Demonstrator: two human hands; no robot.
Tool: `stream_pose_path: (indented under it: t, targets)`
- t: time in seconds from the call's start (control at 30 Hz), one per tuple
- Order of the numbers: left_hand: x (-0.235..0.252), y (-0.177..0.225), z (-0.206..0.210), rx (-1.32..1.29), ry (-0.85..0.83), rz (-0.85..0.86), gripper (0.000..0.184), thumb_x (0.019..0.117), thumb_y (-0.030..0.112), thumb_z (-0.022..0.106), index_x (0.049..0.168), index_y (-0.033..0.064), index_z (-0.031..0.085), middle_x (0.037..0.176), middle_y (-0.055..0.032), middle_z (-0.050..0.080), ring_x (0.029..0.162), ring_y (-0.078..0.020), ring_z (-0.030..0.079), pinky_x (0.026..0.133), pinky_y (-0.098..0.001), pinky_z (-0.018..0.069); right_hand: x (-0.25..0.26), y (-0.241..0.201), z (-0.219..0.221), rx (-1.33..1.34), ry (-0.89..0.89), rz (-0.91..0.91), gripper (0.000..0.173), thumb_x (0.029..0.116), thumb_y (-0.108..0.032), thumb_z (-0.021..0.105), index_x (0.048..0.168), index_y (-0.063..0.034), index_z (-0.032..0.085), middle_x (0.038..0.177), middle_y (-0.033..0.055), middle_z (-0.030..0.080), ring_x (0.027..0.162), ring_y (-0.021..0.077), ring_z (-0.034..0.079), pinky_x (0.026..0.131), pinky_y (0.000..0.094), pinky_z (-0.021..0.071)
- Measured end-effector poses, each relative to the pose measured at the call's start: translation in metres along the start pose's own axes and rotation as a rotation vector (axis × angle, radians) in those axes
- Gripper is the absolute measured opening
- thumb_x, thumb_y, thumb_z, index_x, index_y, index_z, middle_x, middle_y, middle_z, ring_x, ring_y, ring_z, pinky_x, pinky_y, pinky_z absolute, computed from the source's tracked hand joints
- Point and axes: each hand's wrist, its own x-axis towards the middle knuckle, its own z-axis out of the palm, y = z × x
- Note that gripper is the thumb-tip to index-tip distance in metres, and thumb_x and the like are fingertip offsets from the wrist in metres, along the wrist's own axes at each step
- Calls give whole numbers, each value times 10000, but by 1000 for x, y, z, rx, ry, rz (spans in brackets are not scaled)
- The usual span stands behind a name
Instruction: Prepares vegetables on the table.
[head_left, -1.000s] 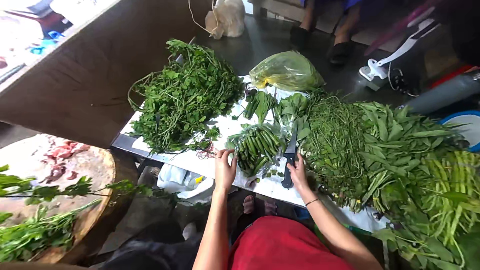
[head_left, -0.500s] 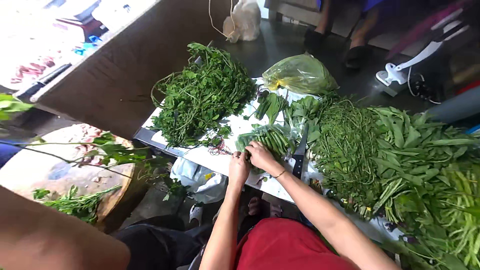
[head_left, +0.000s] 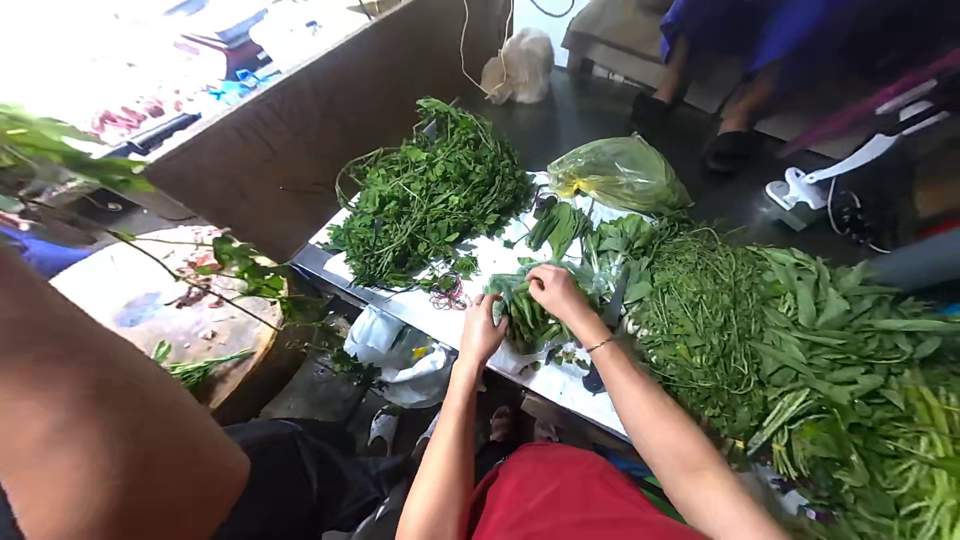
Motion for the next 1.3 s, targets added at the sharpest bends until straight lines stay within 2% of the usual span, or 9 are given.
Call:
stream_pose_path:
  t: [0.1,0.23,0.37,0.5,0.6,0.7,0.87,1.03,1.3]
  targets:
    - [8,37,-15,-158,55,217,488,952,204,713,1374,5,570,1359,-207,605,1294,-352,562,1106,-556,440,-4,-34,-39,235,71,-34,156,973,-122,681,1081,-28,742,1009,168,731,866,295,714,802,507,593]
    - [22,60,-37,-358,103,196,294,1045,95,484,1299,-18,579,1054,-176,676,928,-264,671,847,-480,558,2,-38,-39,570,169,25,260,1064,-246,570,1188,-43,673,1042,141,708,730,215,700,634,386,616]
    - [25,44,-48,-805,239,101,260,1030,171,456,1253,160,590,792,23,575,551,-36,483,519,-195,441,-3,2,19,90,-210,213,249,941,-151,711,1137,2,726,1197,231,682,1163,389,640,1022,586,504]
    - [30,47,-49,-1072,185,114,229,1088,332,443,1269,255,561,667,51,504,466,-44,452,440,-191,429,-18,13,77,-135,-359,180,418,959,-214,687,1341,-52,638,1383,185,612,1359,378,507,1157,553,380]
    - [32,46,-50,-1099,112,137,263,1106,308,378,1274,208,555,726,24,562,518,-71,514,479,-223,480,-17,6,60,-138,-258,157,342,994,-208,592,1282,-54,691,1317,152,673,1301,319,584,1135,496,422]
    - [30,40,-57,-1084,-3,144,325,1088,216,340,1325,105,533,950,-44,699,816,-162,697,772,-358,606,-15,-6,3,-23,-173,164,316,982,-167,588,1248,-54,717,1251,174,679,1225,317,621,1081,472,477]
    - [23,36,-55,-906,-161,136,406,1056,164,352,1398,21,518,1303,-115,647,1160,-187,645,1013,-387,520,-13,-6,-56,76,-51,-155,226,915,-61,636,1096,-65,772,1078,149,681,946,267,677,843,467,576]
    - [16,56,-43,-872,-309,75,333,1039,159,431,1306,21,574,1132,-55,685,1011,-114,659,929,-336,547,-10,-24,-86,219,-85,-365,242,902,-31,623,1083,-49,782,1051,118,698,941,199,675,844,390,580]
    - [5,65,-33,-975,-400,-24,334,1043,163,401,1295,-5,543,1089,-89,708,1001,-168,691,934,-379,567,-3,-20,-82,357,-189,-252,201,926,-18,641,1099,-12,743,1107,134,720,950,191,704,869,381,591]
